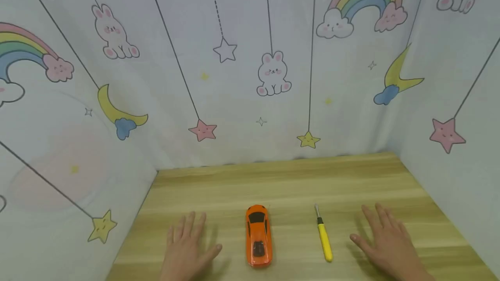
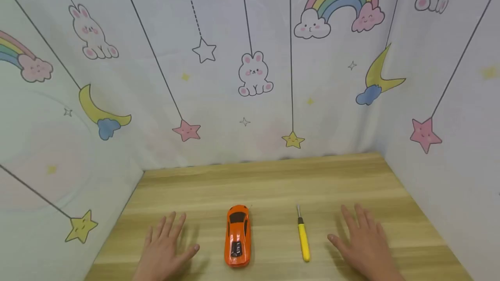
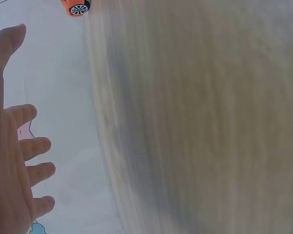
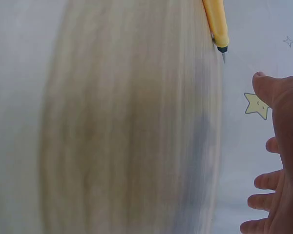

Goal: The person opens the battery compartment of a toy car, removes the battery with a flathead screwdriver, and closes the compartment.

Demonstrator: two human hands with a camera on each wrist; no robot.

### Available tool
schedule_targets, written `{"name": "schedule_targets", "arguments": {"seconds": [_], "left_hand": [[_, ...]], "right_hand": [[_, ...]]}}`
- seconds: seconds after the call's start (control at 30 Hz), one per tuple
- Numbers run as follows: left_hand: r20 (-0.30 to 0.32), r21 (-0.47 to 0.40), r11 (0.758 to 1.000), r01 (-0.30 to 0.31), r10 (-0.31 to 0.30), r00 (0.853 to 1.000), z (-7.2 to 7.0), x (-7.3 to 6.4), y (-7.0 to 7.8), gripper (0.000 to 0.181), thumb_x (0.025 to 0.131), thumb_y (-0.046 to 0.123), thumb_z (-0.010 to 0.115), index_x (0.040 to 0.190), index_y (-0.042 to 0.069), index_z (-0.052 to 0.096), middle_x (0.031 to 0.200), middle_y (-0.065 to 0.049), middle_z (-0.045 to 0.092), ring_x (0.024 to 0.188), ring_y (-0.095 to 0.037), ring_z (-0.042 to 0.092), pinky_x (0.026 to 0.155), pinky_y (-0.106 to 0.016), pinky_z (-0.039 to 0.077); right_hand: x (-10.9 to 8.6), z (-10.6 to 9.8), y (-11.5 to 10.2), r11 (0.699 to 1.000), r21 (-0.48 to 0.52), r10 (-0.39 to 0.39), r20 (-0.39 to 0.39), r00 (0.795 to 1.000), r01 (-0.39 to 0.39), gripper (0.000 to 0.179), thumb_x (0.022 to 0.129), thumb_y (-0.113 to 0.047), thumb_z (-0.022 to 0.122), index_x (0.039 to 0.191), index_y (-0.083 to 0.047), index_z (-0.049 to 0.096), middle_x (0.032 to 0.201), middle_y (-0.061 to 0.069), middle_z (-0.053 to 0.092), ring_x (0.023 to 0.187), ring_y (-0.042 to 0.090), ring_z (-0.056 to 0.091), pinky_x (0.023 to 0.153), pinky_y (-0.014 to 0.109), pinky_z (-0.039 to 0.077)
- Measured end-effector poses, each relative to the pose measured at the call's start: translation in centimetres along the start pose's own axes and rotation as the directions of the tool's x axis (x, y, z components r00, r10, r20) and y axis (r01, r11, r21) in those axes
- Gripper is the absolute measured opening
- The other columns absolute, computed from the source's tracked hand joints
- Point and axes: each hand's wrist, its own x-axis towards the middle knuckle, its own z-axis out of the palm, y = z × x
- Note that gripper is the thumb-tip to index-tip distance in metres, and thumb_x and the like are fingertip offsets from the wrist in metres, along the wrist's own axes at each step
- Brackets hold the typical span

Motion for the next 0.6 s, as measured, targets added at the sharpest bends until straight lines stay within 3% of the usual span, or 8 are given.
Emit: {"name": "schedule_targets", "arguments": {"seconds": [0.17,0.33,0.6], "left_hand": [[0.002,0.002,1.000,-0.004,0.004,1.000,0.4,0.1,0.0,0.095,0.084,0.077,0.061,0.156,0.017,0.045,0.160,-0.019,0.041,0.145,-0.049,0.038,0.112,-0.076,0.025],[0.013,-0.014,0.999,0.032,-0.032,0.999,0.5,0.1,0.3,0.093,0.084,0.076,0.062,0.153,0.016,0.049,0.155,-0.020,0.047,0.140,-0.049,0.044,0.109,-0.076,0.028],[0.004,-0.096,0.994,0.045,-0.044,0.999,0.7,0.6,0.5,0.086,0.087,0.069,0.065,0.151,0.013,0.050,0.149,-0.022,0.052,0.131,-0.049,0.053,0.105,-0.071,0.039]], "right_hand": [[0.3,0.1,-0.4,1.000,-0.006,-0.008,-0.018,1.000,0.008,0.089,0.090,-0.065,0.066,0.152,-0.005,0.044,0.152,0.037,0.038,0.133,0.059,0.039,0.099,0.081,0.032],[0.4,0.7,-0.6,1.000,0.011,-0.007,0.013,1.000,0.007,0.090,0.091,-0.065,0.064,0.153,-0.004,0.042,0.152,0.038,0.036,0.132,0.061,0.039,0.098,0.081,0.033],[0.7,1.1,-1.6,0.999,0.042,-0.008,-0.001,1.000,0.008,0.083,0.092,-0.060,0.066,0.151,-0.005,0.045,0.152,0.036,0.038,0.131,0.060,0.042,0.098,0.079,0.035]]}}
